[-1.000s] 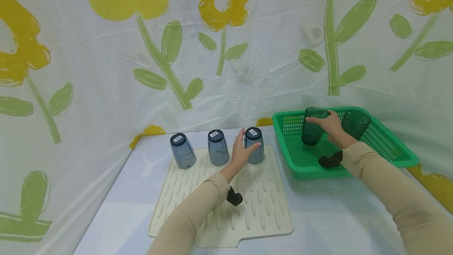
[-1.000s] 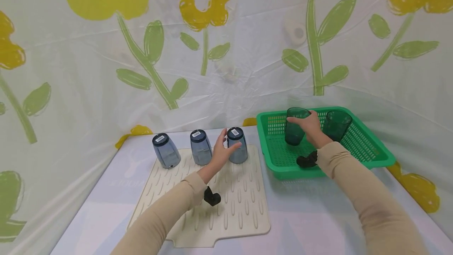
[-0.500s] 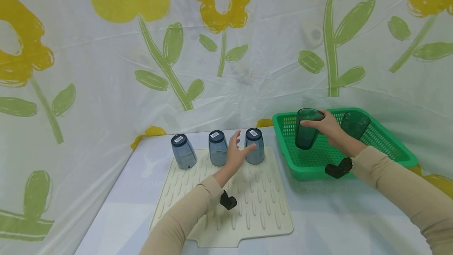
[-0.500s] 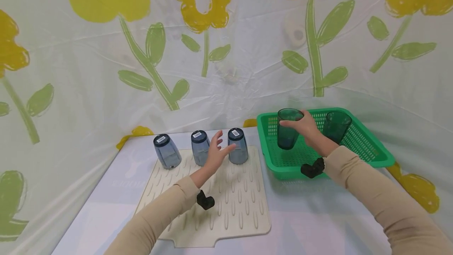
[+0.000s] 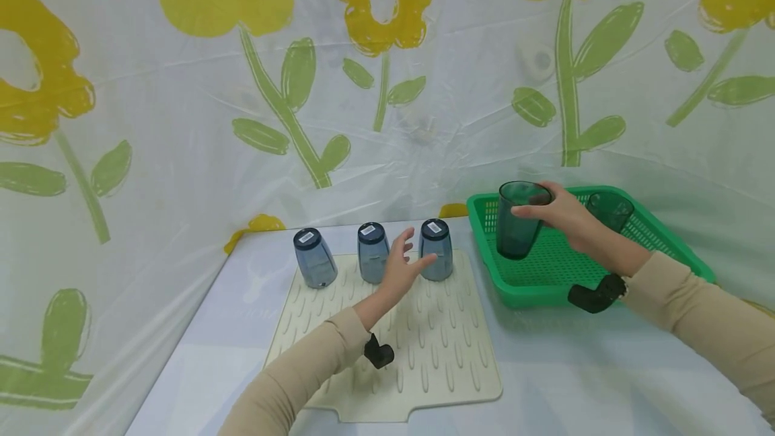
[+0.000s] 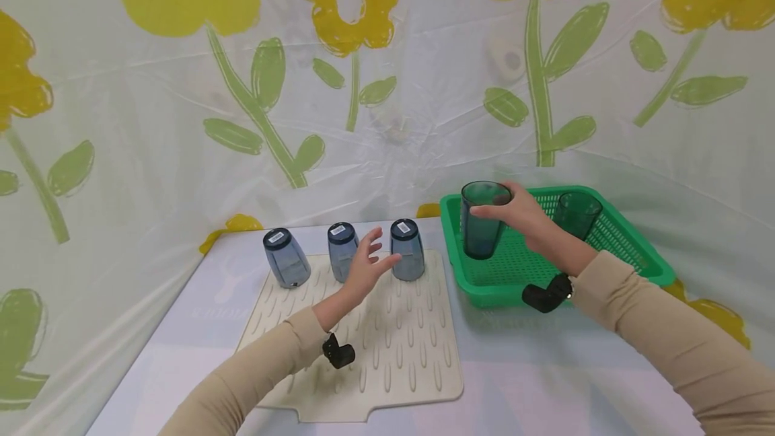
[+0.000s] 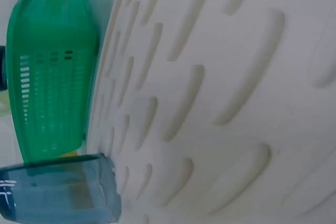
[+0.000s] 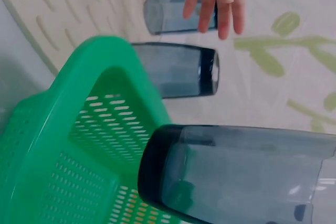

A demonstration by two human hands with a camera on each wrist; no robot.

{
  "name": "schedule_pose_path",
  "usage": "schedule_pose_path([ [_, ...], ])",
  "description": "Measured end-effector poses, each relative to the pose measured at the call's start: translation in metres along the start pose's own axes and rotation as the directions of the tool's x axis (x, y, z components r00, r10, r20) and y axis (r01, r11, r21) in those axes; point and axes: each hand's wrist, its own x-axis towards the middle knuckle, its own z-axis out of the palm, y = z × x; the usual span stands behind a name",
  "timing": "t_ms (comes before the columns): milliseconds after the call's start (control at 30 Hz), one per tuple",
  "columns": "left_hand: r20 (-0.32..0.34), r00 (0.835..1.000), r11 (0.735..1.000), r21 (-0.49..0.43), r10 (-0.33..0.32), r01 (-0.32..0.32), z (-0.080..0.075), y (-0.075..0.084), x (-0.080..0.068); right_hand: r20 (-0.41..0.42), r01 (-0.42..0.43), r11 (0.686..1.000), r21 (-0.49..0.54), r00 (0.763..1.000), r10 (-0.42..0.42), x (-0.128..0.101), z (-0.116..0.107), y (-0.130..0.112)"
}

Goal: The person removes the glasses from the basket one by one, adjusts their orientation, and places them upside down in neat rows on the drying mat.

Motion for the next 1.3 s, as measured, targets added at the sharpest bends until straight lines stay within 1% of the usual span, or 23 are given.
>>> schedule_pose_path([
  [133,0.041,0.999,1.0,-0.009,0.008,-0.007,0.0,0.007,-0.007,0.024,0.027,1.0,0.015,0.999,-0.027,-0.007,0.002,-0.006],
  [300,0.115,0.993,0.999,-0.021,0.034,-0.031,0.0,0.017,-0.018,0.052,0.064,0.997,0.045,0.996,-0.067,-0.019,0.008,-0.012],
  [400,0.156,0.987,0.999,-0.04,0.04,-0.034,-0.001,0.029,-0.026,0.079,0.082,0.995,0.063,0.993,-0.087,-0.026,0.013,-0.014],
  [533,0.194,0.98,0.998,-0.034,0.052,-0.046,0.0,0.048,-0.039,0.11,0.09,0.993,0.076,0.989,-0.098,-0.033,0.02,-0.016],
  [633,0.223,0.974,0.999,-0.018,0.044,-0.041,0.002,0.053,-0.046,0.12,0.096,0.992,0.085,0.987,-0.106,-0.038,0.025,-0.016],
  [667,0.235,0.971,0.999,-0.017,0.037,-0.034,0.004,0.054,-0.048,0.12,0.1,0.991,0.086,0.987,-0.11,-0.039,0.027,-0.016],
  [733,0.248,0.968,0.999,0.001,0.036,-0.038,0.008,0.045,-0.049,0.123,0.114,0.989,0.097,0.984,-0.126,-0.042,0.03,-0.017],
  [767,0.259,0.966,1.0,0.005,0.027,-0.029,0.01,0.045,-0.051,0.124,0.121,0.987,0.101,0.983,-0.133,-0.044,0.032,-0.017],
  [900,0.276,0.961,0.999,0.018,0.031,-0.037,0.02,0.024,-0.051,0.13,0.149,0.982,0.119,0.978,-0.165,-0.048,0.039,-0.017],
  [967,0.289,0.957,1.0,0.009,0.021,-0.025,0.023,0.022,-0.052,0.133,0.161,0.979,0.128,0.975,-0.178,-0.05,0.043,-0.016],
  [1000,0.292,0.956,1.0,0.007,0.024,-0.027,0.025,0.016,-0.051,0.134,0.165,0.977,0.136,0.974,-0.183,-0.051,0.045,-0.015],
  [1067,0.302,0.953,0.999,0.013,0.026,-0.031,0.026,0.016,-0.052,0.135,0.163,0.975,0.15,0.974,-0.184,-0.053,0.048,-0.015],
  [1167,0.316,0.949,0.998,0.05,0.016,-0.034,0.026,0.018,-0.054,0.142,0.165,0.969,0.185,0.971,-0.192,-0.055,0.053,-0.013],
  [1233,0.317,0.948,0.996,0.078,0.007,-0.033,0.027,0.02,-0.055,0.145,0.158,0.966,0.207,0.971,-0.19,-0.056,0.056,-0.011],
  [1300,0.315,0.949,0.996,0.086,-0.01,-0.018,0.027,0.022,-0.057,0.154,0.154,0.96,0.235,0.969,-0.193,-0.057,0.058,-0.009],
])
